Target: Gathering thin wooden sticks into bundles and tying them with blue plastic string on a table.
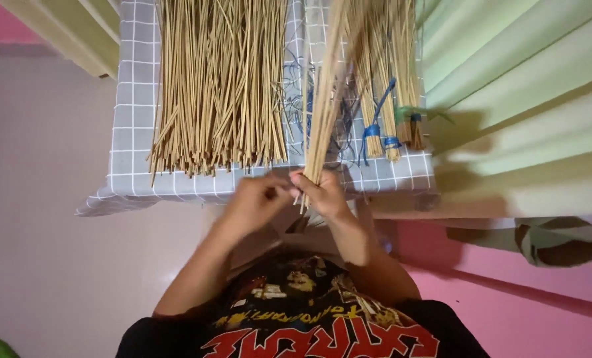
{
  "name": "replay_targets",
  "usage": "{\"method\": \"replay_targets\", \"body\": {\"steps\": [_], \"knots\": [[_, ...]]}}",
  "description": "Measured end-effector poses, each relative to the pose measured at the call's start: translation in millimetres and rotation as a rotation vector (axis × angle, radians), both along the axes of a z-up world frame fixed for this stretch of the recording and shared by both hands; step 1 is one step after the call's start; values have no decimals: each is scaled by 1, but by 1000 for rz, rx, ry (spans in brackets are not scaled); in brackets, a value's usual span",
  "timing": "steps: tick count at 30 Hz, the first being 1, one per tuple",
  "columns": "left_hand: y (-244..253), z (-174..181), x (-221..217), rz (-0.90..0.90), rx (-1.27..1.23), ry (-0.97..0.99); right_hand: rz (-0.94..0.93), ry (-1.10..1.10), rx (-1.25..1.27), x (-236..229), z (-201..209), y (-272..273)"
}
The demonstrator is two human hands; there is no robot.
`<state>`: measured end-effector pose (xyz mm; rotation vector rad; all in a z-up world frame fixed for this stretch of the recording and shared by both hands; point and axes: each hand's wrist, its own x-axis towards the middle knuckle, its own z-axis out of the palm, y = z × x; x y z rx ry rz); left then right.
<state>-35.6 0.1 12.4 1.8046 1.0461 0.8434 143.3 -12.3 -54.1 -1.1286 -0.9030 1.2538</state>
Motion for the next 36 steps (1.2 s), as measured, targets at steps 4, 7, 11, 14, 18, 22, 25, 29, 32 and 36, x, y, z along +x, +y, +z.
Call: {"method": "replay_targets", "body": {"steps": [4,7,11,14,18,22,25,29,32,36], "knots": [[-6,-19,2,17,-22,-52,-8,-123,-18,-1,9,0],[-3,-11,-7,66,-14,-71,12,-174,-20,5,4,2],[25,4,-36,244,123,36,-42,-270,-29,28,17,2],[48,12,-58,411,210,156,-98,-304,-26,36,35,1],[72,-2,-67,460,299,359,-98,-253,128,45,31,0],[60,-6,-53,424,327,429,-52,-172,97,43,15,4],[32,-12,-26,393,348,227,-77,-37,22,30,8,3],[-12,-14,11,99,23,-45,-35,106,-91,12,-16,3],[-17,-28,11,74,-71,-11,4,161,-135,0,-2,2],[-11,-49,-1,70,-80,-52,71,73,-54,10,2,8]]}}
